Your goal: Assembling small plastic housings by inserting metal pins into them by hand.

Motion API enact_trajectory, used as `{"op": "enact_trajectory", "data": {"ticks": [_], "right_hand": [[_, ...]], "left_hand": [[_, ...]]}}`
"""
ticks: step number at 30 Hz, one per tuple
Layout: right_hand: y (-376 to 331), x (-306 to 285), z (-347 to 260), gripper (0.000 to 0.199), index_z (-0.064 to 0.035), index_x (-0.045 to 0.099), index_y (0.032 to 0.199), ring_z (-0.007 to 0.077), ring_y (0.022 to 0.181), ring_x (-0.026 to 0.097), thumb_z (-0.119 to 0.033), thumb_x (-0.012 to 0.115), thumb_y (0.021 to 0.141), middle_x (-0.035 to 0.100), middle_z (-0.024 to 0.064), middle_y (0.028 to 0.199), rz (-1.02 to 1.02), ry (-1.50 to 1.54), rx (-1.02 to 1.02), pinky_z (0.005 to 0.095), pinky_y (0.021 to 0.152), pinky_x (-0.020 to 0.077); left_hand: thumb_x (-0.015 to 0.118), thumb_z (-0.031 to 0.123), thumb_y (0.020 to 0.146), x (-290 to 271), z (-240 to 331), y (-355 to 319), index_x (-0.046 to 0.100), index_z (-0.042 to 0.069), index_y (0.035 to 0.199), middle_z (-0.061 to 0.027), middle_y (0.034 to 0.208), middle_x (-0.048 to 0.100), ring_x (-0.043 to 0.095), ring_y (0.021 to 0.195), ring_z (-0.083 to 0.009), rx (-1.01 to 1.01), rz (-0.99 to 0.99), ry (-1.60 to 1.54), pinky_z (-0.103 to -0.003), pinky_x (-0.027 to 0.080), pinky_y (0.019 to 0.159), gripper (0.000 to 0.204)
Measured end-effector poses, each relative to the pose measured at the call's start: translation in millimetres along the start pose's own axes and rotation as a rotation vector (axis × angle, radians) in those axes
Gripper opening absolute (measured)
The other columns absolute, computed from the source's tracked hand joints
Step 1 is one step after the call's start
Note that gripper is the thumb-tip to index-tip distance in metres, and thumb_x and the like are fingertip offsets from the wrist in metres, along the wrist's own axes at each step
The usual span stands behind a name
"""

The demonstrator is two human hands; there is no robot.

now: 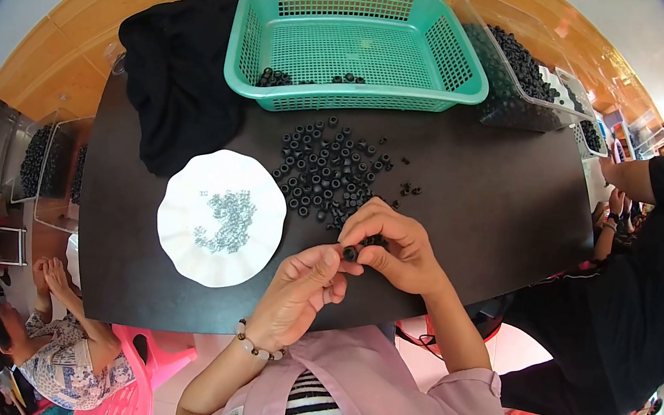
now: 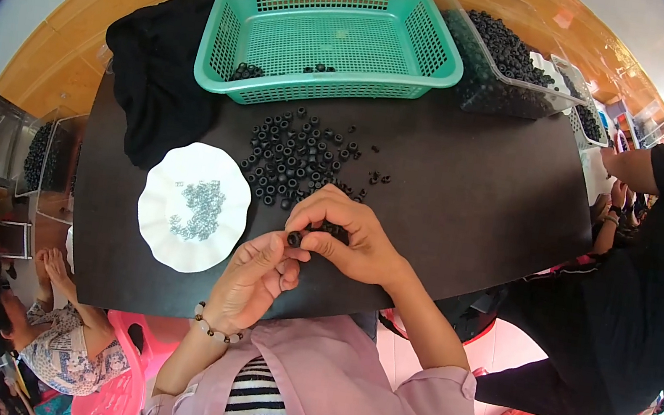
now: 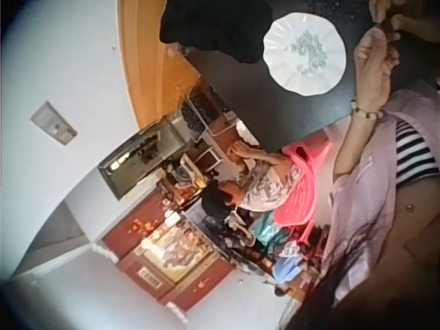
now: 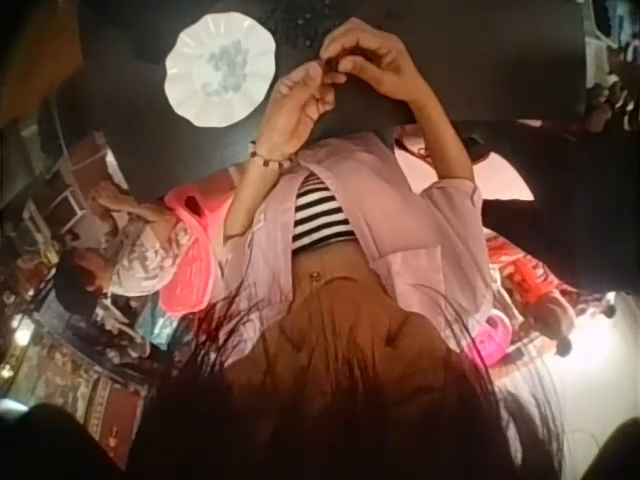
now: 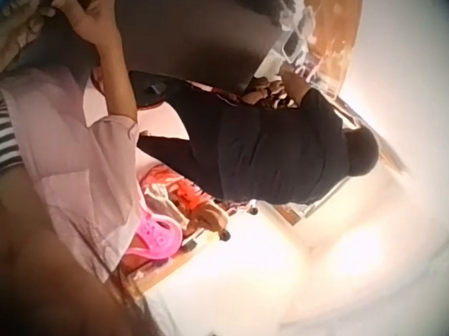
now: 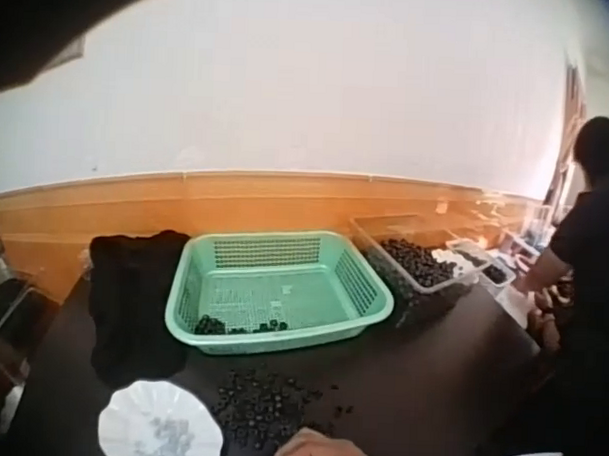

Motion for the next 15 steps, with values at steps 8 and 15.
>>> {"op": "enact_trajectory", "data": {"ticks": [8, 15], "right_hand": [[0, 4, -11, 0.024, -0.0068, 0.067, 0.092, 0.0183, 0.087, 0.054, -0.030, 0.067, 0.086, 0.066, 0.0046, 0.092, 0.033, -0.101, -0.098, 0.0333, 0.083, 0.0385], [-7, 14, -5, 0.019, -0.0073, 0.068, 0.097, 0.0168, 0.089, 0.055, -0.022, 0.069, 0.084, 0.066, 0.0044, 0.097, 0.017, -0.088, -0.064, 0.0332, 0.084, 0.0402]], "left_hand": [[0.060, 0.028, 0.093, -5, -1, -2, 0.062, 0.003, 0.103, -0.0040, 0.093, 0.064, 0.055, 0.073, -0.0091, 0.016, -0.030, -0.036, -0.025, 0.045, 0.068, 0.027], [0.061, 0.026, 0.092, -4, -6, -4, 0.063, 0.000, 0.110, -0.0017, 0.091, 0.063, 0.052, 0.074, -0.0074, -0.019, -0.063, -0.072, -0.021, 0.043, 0.069, 0.031]]}}
Point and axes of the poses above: each hand's wrist, its own y-axis towards the middle knuckle, its own x-axis out of the palm, z = x × y, the point moved 9 cm from there along y, towards the middle knuckle
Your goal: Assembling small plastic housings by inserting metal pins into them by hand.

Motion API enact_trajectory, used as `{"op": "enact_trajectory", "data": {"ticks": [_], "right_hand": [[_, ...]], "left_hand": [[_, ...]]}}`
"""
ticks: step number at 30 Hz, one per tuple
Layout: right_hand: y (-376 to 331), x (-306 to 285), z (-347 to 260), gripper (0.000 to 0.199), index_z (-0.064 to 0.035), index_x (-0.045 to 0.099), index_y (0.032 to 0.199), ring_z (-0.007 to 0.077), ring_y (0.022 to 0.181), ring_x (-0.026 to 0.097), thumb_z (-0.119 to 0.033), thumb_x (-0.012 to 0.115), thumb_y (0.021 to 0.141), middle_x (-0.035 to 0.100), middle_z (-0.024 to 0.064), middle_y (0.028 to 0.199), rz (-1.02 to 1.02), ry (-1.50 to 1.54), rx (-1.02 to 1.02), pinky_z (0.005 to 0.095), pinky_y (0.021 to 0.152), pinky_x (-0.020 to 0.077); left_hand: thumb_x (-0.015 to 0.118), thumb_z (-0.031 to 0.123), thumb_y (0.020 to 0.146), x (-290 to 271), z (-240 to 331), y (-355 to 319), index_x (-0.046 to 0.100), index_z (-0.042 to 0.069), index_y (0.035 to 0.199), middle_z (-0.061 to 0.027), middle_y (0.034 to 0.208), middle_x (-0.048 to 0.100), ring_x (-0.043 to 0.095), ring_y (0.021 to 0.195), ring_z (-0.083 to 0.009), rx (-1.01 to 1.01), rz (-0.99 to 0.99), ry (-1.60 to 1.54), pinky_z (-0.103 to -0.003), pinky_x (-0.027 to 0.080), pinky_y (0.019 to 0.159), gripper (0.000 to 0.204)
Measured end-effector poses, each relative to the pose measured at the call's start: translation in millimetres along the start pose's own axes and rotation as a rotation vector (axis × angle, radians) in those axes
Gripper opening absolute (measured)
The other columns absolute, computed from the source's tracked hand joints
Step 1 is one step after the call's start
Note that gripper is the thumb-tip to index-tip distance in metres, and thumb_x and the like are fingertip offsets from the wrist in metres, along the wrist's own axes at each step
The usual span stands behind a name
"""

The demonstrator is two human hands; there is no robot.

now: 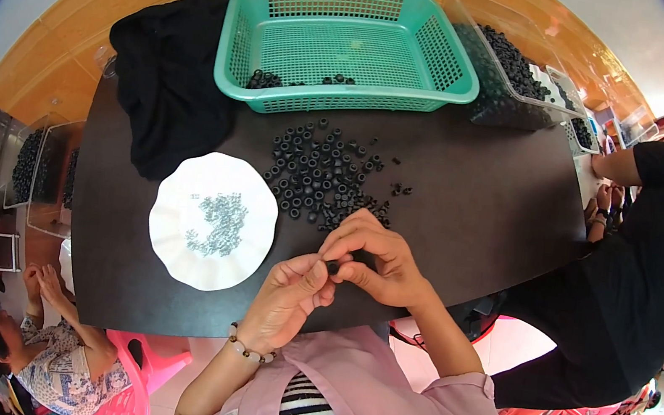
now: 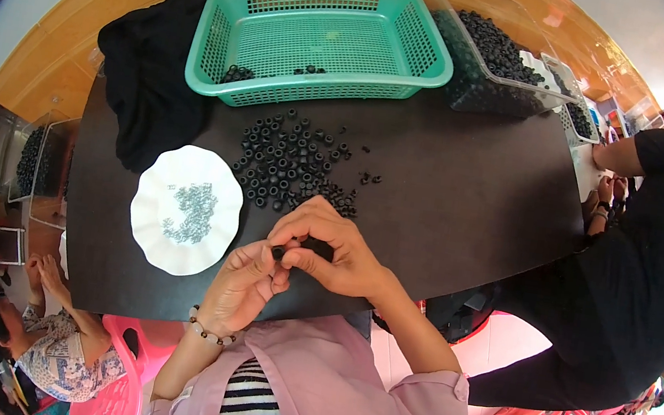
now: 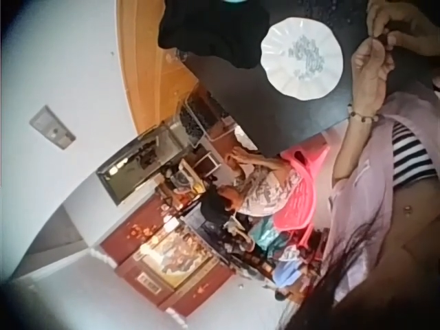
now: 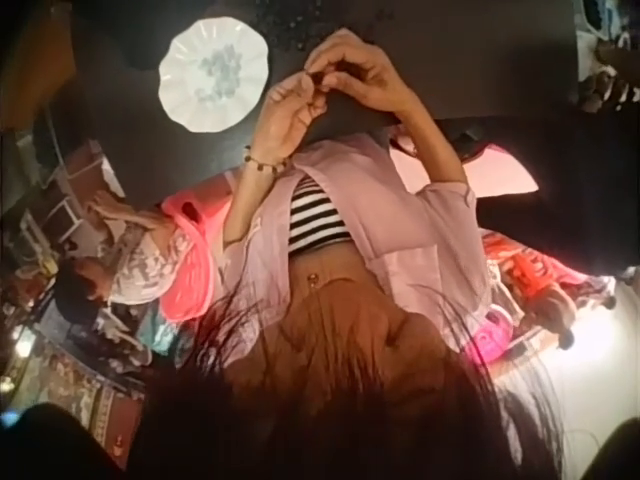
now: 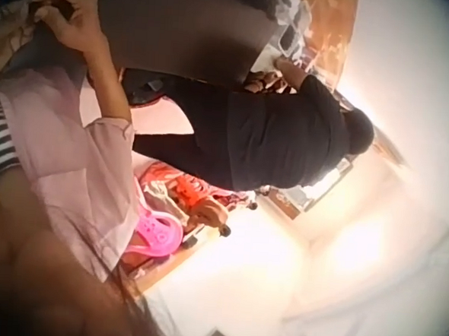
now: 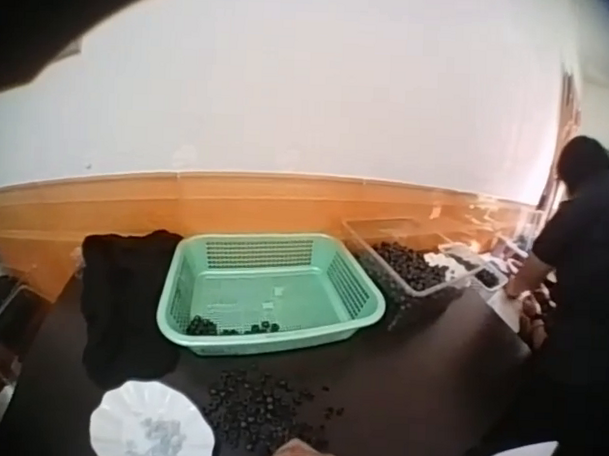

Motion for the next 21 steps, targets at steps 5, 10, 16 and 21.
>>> {"op": "enact_trajectory", "data": {"ticks": [5, 10, 16, 21], "right_hand": [[-5, -13, 2, 0.025, -0.0057, 0.067, 0.102, 0.0190, 0.091, 0.056, -0.020, 0.071, 0.082, 0.067, 0.0061, 0.101, 0.000, -0.095, 0.078, 0.0346, 0.083, 0.0428], [-12, -95, 30, 0.046, -0.0034, 0.048, 0.132, 0.0333, 0.128, 0.042, -0.032, 0.047, 0.095, 0.043, 0.0193, 0.140, 0.254, -0.558, 0.117, 0.0413, 0.107, 0.0305], [-14, -93, 88, 0.068, 0.0020, 0.030, 0.142, 0.0362, 0.142, 0.015, -0.050, 0.021, 0.100, 0.023, 0.0217, 0.151, 0.077, -0.971, 0.351, 0.0453, 0.116, 0.0069], [-13, -62, 84, 0.073, 0.0081, 0.023, 0.142, 0.0392, 0.141, 0.014, -0.051, 0.019, 0.099, 0.021, 0.0270, 0.149, 0.072, -1.013, 0.320, 0.0460, 0.116, 0.0076]], "left_hand": [[0.060, 0.026, 0.093, -9, -2, -6, 0.063, -0.001, 0.109, -0.0008, 0.089, 0.061, 0.053, 0.074, -0.0076, 0.006, 0.021, 0.067, -0.021, 0.044, 0.069, 0.032], [0.060, 0.025, 0.093, -30, 2, -14, 0.061, 0.001, 0.106, -0.0017, 0.088, 0.060, 0.052, 0.073, -0.0100, 0.036, 0.150, -0.008, -0.023, 0.044, 0.066, 0.028], [0.059, 0.025, 0.094, -44, 2, -21, 0.061, 0.001, 0.106, -0.0017, 0.087, 0.059, 0.051, 0.074, -0.0095, 0.053, 0.209, -0.047, -0.022, 0.043, 0.066, 0.027], [0.058, 0.026, 0.095, -49, 1, -22, 0.063, 0.000, 0.105, -0.0006, 0.086, 0.060, 0.053, 0.072, -0.0073, 0.065, 0.220, -0.075, -0.022, 0.044, 0.066, 0.028]]}}
Point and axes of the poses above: each hand's wrist, its own y-axis towards the middle knuckle, its own x-axis out of the palm, z = x × y, the point moved 9 cm from there along y, towards the middle knuckle
